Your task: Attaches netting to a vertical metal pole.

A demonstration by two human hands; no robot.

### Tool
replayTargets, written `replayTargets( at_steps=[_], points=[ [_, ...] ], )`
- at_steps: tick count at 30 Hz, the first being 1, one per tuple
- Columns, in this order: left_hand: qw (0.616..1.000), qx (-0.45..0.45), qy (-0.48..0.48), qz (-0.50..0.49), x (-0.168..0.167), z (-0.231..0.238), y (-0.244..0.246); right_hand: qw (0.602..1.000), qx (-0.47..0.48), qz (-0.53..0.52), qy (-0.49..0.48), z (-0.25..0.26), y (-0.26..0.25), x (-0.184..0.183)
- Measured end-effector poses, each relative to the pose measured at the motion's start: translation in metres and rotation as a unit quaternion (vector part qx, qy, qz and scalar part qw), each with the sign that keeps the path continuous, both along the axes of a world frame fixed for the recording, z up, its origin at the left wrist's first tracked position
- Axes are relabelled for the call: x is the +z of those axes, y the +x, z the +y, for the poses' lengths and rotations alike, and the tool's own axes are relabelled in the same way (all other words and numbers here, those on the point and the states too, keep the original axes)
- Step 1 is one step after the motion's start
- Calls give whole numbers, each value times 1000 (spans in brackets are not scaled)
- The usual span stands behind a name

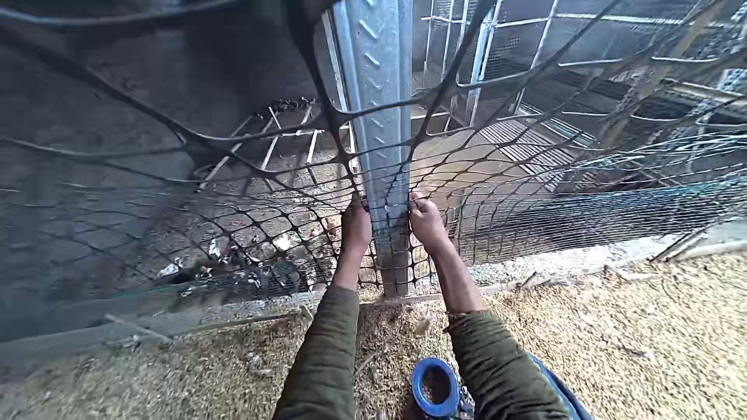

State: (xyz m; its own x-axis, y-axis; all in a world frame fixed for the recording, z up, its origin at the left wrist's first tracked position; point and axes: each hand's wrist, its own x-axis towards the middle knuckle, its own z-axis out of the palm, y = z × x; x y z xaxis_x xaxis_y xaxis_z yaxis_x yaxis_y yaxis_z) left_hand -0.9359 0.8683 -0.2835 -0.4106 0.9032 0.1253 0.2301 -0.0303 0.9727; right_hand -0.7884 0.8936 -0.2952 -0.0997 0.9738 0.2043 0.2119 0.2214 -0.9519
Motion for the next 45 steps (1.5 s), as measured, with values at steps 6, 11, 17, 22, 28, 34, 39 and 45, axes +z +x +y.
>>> replayTargets(
  at_steps=[6, 11, 17, 22, 28, 34, 39, 45],
  points=[
    [999, 32, 27, 10, -6, -12, 4, 1000, 2, -10, 8, -7, -1, -1],
    [994, 102, 31, -20, -9, -15, 15, 999, 16, -36, -5, -18, 2, -2],
    [983, 163, 85, 12, -25, -21, 25, 992, 50, -100, -64, -37, 12, 4],
    [970, 228, 85, 9, -22, -21, 37, 991, 71, -104, -44, -49, 17, -4],
    [957, 274, 91, 22, -15, -24, 48, 983, 111, -142, 15, -56, 30, -14],
    [956, 292, 8, -7, -17, -41, 56, 973, 146, -176, 43, -61, 38, -31],
    [959, 247, 27, -137, -14, -63, 61, 975, 152, -146, 69, -69, 41, -45],
    [949, 199, 40, -243, -7, -83, 54, 972, 104, -29, 208, -80, 34, -87]
  ],
)
